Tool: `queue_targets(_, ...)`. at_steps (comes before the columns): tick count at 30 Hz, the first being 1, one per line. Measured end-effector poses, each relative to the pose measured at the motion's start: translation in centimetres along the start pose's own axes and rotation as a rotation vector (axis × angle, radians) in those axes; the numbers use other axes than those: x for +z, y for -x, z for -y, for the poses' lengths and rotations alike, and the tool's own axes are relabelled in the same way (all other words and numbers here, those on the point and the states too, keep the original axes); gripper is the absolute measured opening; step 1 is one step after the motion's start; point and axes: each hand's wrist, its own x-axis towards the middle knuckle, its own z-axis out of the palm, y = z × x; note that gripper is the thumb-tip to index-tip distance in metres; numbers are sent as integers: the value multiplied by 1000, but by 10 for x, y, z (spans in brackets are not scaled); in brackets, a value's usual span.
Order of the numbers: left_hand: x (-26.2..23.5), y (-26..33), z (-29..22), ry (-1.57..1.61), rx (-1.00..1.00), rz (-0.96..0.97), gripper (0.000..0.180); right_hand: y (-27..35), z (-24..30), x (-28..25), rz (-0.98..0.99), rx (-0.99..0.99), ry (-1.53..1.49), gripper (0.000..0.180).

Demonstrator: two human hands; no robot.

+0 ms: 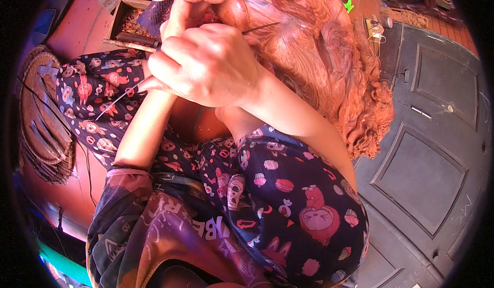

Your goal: The person carves a wooden statue of a seated figure using various hand tools. They repeatedly select different chisels and gouges from a nearby basket, carve details into the statue's face and clothing, and wipe away wood shavings with their hands.

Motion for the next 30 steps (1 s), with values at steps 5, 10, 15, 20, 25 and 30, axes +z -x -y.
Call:
queue_targets(5, -7, -4, -1, -41, 18, 14, 7, -2, -7, 16, -2, -77, -11, 31)
queue_targets(10, 1, 0, -14, -260, 36, -85, 4, 0, -1, 20, -53, -97, 26, 26)
queue_targets(15, -1, -8, 1, -253, -30, -66, 20, 5, -6, 12, 16, -74, 93, 18)
queue_targets(20, 38, -2, -8, -879, -205, -437, 21, -8, -16, 23, -14, -202, -1, 15)
queue_targets(25, 14, 20, -11, 39, -21, -34, 24, -20, 13, -21, 256, -98, -2, 17)
queue_targets(30, 10, 61, 8, 35, -165, -43, 27, -15, 20, -19, 310, -62, -180, 19)
